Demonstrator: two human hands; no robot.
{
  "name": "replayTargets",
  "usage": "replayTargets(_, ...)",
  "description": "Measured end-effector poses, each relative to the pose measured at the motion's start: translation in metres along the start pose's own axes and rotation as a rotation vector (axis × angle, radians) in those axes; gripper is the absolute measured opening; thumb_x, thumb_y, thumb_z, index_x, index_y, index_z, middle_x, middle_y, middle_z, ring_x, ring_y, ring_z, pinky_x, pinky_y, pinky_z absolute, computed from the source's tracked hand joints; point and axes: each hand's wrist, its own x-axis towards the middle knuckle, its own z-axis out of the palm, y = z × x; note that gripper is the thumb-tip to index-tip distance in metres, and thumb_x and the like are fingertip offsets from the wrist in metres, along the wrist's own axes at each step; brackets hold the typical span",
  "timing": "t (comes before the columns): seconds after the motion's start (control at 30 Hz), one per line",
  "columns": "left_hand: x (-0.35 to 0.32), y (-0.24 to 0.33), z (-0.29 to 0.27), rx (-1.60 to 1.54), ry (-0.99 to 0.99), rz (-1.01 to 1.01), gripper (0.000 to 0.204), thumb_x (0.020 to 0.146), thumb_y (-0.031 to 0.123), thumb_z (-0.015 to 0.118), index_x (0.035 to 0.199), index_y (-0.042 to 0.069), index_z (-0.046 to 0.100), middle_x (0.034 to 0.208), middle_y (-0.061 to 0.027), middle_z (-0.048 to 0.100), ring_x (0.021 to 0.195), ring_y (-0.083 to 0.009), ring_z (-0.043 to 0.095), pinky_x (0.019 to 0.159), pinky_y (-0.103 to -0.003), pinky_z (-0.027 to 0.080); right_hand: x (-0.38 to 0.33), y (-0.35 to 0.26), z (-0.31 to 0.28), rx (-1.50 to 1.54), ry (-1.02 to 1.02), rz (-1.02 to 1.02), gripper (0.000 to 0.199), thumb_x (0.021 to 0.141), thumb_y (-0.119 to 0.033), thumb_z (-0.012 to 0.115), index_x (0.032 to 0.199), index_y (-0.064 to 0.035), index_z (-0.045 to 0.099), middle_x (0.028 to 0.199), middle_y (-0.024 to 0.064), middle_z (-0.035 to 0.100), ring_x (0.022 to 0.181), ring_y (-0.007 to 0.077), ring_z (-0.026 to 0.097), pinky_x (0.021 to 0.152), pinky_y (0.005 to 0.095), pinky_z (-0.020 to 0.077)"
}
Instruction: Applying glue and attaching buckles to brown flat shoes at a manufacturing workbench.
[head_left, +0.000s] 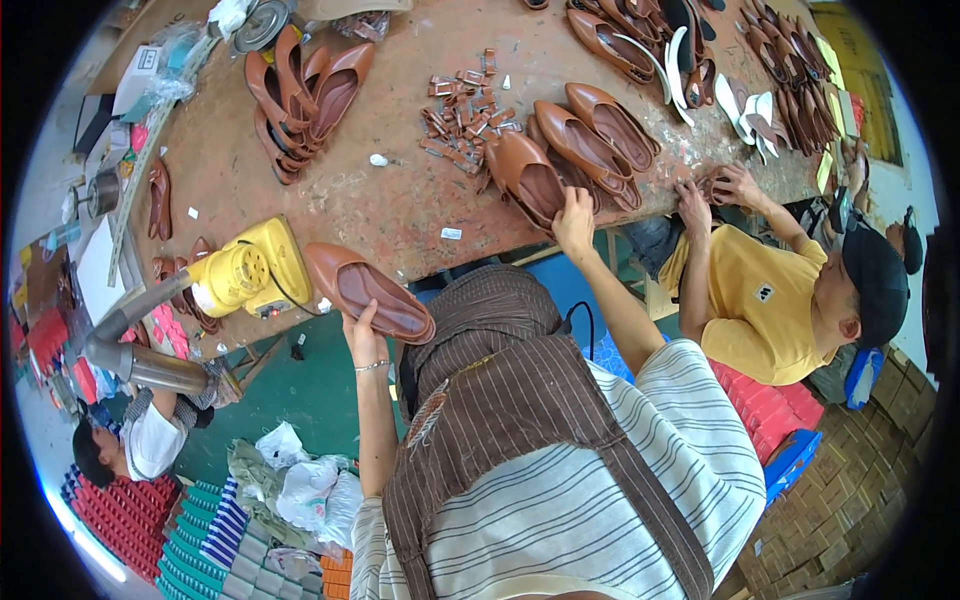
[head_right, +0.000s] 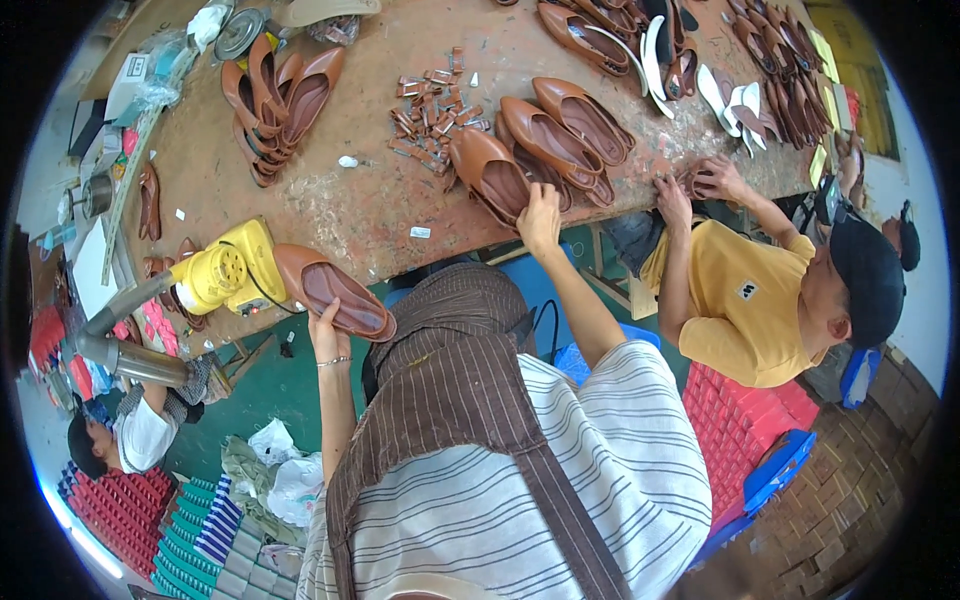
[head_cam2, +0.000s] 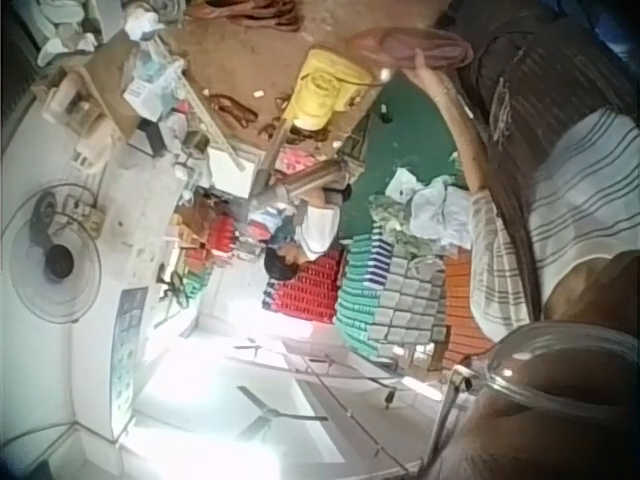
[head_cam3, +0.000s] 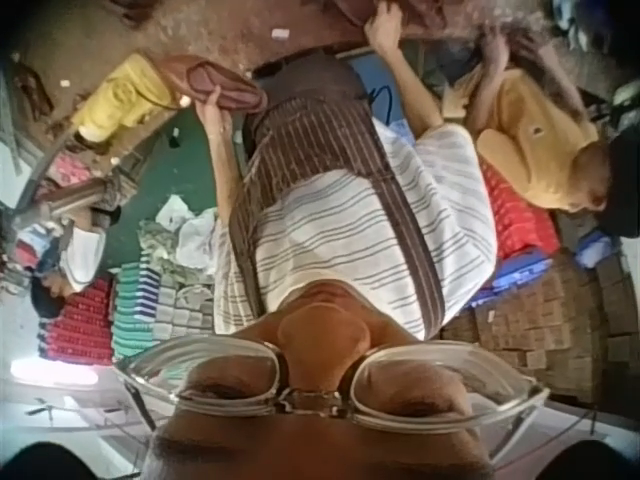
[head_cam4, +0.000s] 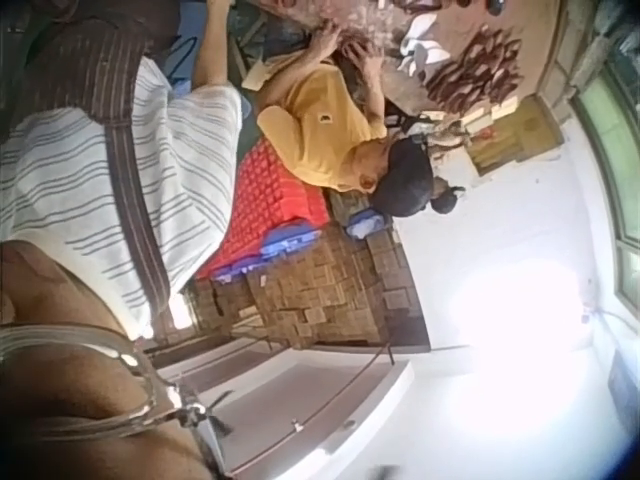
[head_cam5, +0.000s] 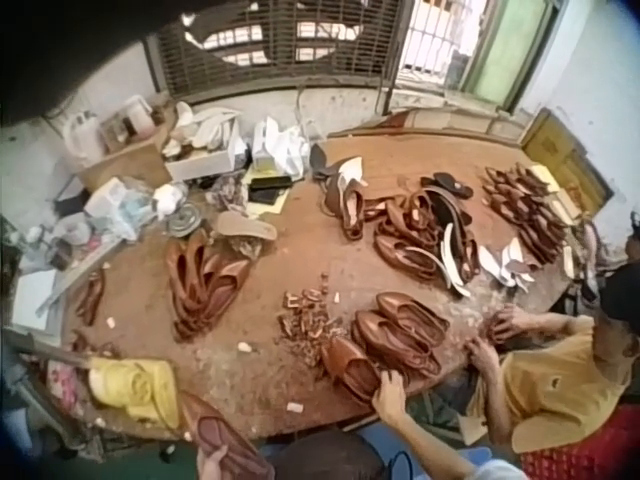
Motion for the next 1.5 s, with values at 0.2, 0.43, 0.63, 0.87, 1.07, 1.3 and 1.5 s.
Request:
replayTargets(0.2, -0.004, 0.009, 0.024, -0.033, -0.027, 0.024, 0.049, 0.083, 0.002, 0.058, 0.13, 0.004, 0.043, 0.122, -0.0108, 0.054, 0.109, -0.0246, 0.055, 0.094, -0.039, 0.046, 0.029, 0.005, -0.007, -0.252, -0.327, 0.166, 0.045, 0.067, -0.012, 0.067, 0.11, -0.004, 0.056, 0.102, 0.0177, 0.063, 0.1, 0.0374, 0.057, 0.087, 0.0438, 0.048)
replayTargets(0.43, 0.002, 0.006, 0.017, -0.297, -0.178, -0.111, 0.049, 0.085, 0.015, 0.061, 0.129, 0.004, 0.042, 0.117, -0.0128, 0.056, 0.104, -0.0268, 0.058, 0.088, -0.039, 0.05, 0.002, -0.003, -0.01, -0.26, -0.264, -0.112, 0.037, 0.067, -0.001, 0.064, 0.102, 0.0008, 0.054, 0.101, 0.0183, 0.054, 0.1, 0.0386, 0.054, 0.082, 0.0454, 0.0505)
replayTargets(0.63, -0.029, 0.028, 0.032, -0.329, -0.202, -0.052, 0.06, 0.094, 0.051, 0.041, 0.13, 0.003, 0.043, 0.115, -0.0162, 0.058, 0.095, -0.032, 0.062, 0.077, -0.046, 0.054, 0.004, -0.002, -0.015, -0.046, -0.42, 0.276, 0.043, 0.072, -0.004, 0.06, 0.112, 0.0019, 0.047, 0.104, 0.0327, 0.058, 0.096, 0.0479, 0.058, 0.084, 0.0518, 0.0475)
replayTargets(0.87, -0.013, 0.016, 0.024, -0.419, -0.348, -0.073, 0.071, 0.094, 0.059, 0.034, 0.138, 0.004, 0.035, 0.135, -0.014, 0.046, 0.121, -0.0306, 0.048, 0.101, -0.046, 0.041, 0.006, 0.022, -0.027, 0.247, -0.326, 0.061, 0.032, 0.071, -0.001, 0.054, 0.1, 0.0041, 0.063, 0.089, 0.0272, 0.065, 0.091, 0.0391, 0.063, 0.082, 0.042, 0.049)
replayTargets(1.07, -0.021, 0.028, 0.053, -0.254, -0.302, 0.009, 0.07, 0.094, 0.059, 0.031, 0.139, 0.005, 0.034, 0.138, -0.0114, 0.044, 0.125, -0.0256, 0.044, 0.106, -0.041, 0.036, 0.001, -0.07, -0.105, 0.973, -0.394, 0.048, 0.031, 0.085, 0.002, 0.053, 0.116, 0.004, 0.055, 0.104, 0.0075, 0.064, 0.096, 0.0141, 0.06, 0.085, 0.0293, 0.0475)
replayTargets(1.3, -0.045, 0.046, 0.104, -0.254, -0.367, 0.137, 0.068, 0.095, 0.057, 0.033, 0.141, 0.006, 0.032, 0.14, -0.0094, 0.042, 0.128, -0.025, 0.04, 0.108, -0.04, 0.032, -0.007, -0.207, -0.154, 1.215, -0.286, -0.158, 0.016, 0.087, 0.001, 0.056, 0.103, 0.0001, 0.059, 0.082, 0.0002, 0.062, 0.071, 0.0107, 0.057, 0.061, 0.027, 0.0475)
replayTargets(1.5, -0.022, 0.027, 0.05, -0.368, -0.383, 0.156, 0.058, 0.093, 0.042, 0.047, 0.137, 0.006, 0.038, 0.137, -0.0143, 0.045, 0.125, -0.0295, 0.044, 0.106, -0.045, 0.036, -0.048, -0.214, -0.175, 0.681, -0.336, -0.606, 0.018, 0.069, 0.001, 0.054, 0.086, -0.0002, 0.049, 0.074, 0.021, 0.055, 0.071, 0.0425, 0.057, 0.06, 0.0451, 0.0462)
